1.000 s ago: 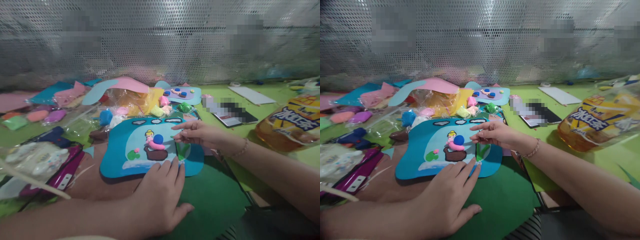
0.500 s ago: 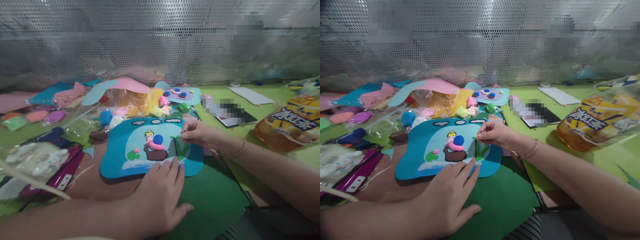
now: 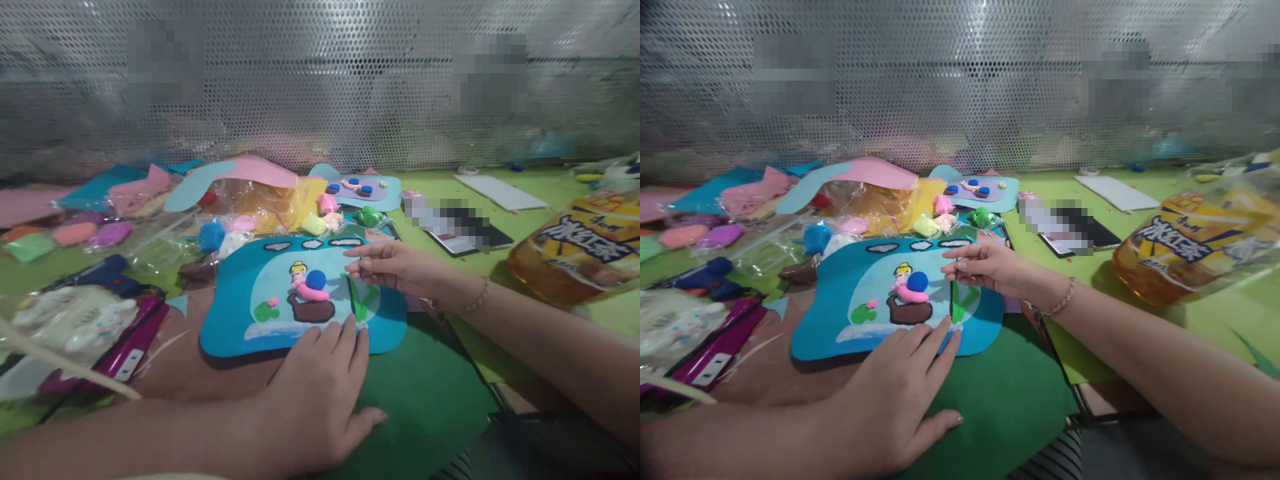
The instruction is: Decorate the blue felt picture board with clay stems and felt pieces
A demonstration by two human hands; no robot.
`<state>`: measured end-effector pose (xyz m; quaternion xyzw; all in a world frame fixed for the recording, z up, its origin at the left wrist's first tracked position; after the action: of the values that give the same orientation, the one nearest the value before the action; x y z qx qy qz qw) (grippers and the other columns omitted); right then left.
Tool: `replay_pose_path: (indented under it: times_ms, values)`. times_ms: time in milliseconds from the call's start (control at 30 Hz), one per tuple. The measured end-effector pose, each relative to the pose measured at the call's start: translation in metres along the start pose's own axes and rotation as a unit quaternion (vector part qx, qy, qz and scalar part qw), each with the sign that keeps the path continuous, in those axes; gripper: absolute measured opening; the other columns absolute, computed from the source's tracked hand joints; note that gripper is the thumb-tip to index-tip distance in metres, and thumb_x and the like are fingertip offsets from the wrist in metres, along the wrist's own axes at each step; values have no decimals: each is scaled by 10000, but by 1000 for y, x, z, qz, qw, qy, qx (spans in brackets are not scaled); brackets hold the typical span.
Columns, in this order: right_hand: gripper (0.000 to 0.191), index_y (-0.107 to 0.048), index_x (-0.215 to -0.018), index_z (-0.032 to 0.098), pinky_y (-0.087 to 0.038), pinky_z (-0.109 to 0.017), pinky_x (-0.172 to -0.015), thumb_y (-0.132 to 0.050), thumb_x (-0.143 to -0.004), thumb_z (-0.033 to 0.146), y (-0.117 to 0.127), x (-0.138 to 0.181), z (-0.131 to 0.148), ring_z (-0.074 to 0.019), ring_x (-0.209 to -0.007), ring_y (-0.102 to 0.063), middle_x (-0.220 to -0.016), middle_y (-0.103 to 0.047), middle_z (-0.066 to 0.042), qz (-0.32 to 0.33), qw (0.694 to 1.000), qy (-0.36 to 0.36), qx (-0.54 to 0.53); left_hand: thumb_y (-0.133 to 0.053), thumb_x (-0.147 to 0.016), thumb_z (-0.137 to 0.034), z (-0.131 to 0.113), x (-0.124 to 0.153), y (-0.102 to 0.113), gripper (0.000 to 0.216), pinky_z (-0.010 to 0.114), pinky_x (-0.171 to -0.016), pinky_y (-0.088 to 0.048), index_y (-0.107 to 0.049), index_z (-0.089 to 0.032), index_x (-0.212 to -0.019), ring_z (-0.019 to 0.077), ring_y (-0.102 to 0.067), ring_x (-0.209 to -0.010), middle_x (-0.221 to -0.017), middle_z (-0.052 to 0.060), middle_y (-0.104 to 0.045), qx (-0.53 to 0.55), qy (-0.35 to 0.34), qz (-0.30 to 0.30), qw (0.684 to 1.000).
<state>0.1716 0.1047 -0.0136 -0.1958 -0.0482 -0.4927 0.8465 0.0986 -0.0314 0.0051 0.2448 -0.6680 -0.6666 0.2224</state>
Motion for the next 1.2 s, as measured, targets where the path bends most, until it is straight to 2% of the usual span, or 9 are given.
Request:
replay_pose_path:
  times_ms: [100, 267, 367, 567, 633, 800, 900, 1100, 1200]
  values:
    - [188, -674, -812, 153, -521, -151, -616, -771, -653, 168, 2, 0, 0, -77, -677, -652, -725, -698, -12, -10, 1000, 4, 6, -239, -913, -556, 0, 0, -1, 687, 497, -848, -392, -365, -49, -1361, 369, -438, -1111, -1378, 242, -378, 1, -3, 1, 1000]
    - [233, -609, -665, 144, -465, -128, -497, -820, -569, 166, -1, 1, 5, -44, -531, -586, -566, -612, 51, -9, 1000, 24, -1, -235, -915, -553, -1, 0, -2, 687, 503, -855, -390, -365, -47, -1360, 375, -428, -1126, -1376, 245, -378, 2, -2, 4, 1000]
    - [214, -626, -688, 147, -496, -137, -538, -811, -581, 155, -1, 1, 4, -50, -554, -609, -594, -632, 45, -9, 1000, 18, -5, -237, -915, -553, -1, -1, -1, 687, 499, -846, -396, -364, -48, -1363, 372, -435, -1116, -1376, 248, -378, 3, -2, 8, 1000]
    - [223, -678, -929, 147, -538, -153, -673, -723, -711, 146, -4, 3, 2, -91, -762, -672, -830, -716, -43, 11, 1000, -4, -4, -245, -914, -550, -1, 0, 1, 682, 496, -841, -398, -373, -46, -1355, 368, -438, -1106, -1372, 245, -383, -1, -2, -2, 1000]
    - [211, -680, -907, 146, -540, -161, -666, -730, -702, 147, -5, 3, 1, -97, -763, -673, -836, -715, -45, 10, 1000, -9, -3, -239, -914, -552, -1, 0, 1, 685, 500, -838, -399, -370, -45, -1357, 369, -441, -1102, -1372, 247, -380, -1, -2, -2, 1000]
    - [187, -637, -684, 144, -497, -126, -534, -801, -595, 140, -3, 3, 4, -51, -567, -621, -610, -654, 32, -6, 1000, 12, -5, -226, -915, -555, -1, 0, 0, 691, 502, -847, -395, -362, -43, -1359, 374, -432, -1122, -1372, 251, -379, 6, -4, 1, 1000]
    - [204, -619, -636, 143, -480, -111, -502, -813, -572, 145, -3, 3, 6, -40, -532, -600, -572, -639, 41, -1, 1000, 22, -4, -228, -915, -556, -1, 1, 0, 691, 499, -850, -393, -363, -43, -1358, 371, -431, -1124, -1372, 249, -380, 5, -3, 1, 1000]
    - [212, -688, -905, 145, -544, -154, -670, -737, -701, 176, -3, 3, 1, -98, -770, -676, -835, -719, -51, 16, 1000, -4, -5, -228, -915, -557, 0, 0, 0, 683, 490, -844, -396, -367, -56, -1359, 360, -441, -1108, -1375, 234, -382, -3, -1, 0, 1000]
    - [223, -683, -935, 144, -549, -164, -685, -722, -716, 164, -3, 2, -1, -109, -803, -678, -873, -720, -64, 20, 1000, -9, -5, -231, -915, -554, 0, -1, -1, 685, 492, -841, -398, -357, -54, -1366, 366, -436, -1114, -1379, 236, -376, -2, 0, 2, 1000]
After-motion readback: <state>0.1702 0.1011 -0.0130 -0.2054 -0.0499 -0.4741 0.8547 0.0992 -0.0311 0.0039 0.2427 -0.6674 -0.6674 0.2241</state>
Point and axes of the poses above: each hand's wrist, its own x-axis away from the middle knuckle, its own y-axis out of the back of the hand, z = x × y, the point moved 10 cm from there along -x, towards the middle knuckle
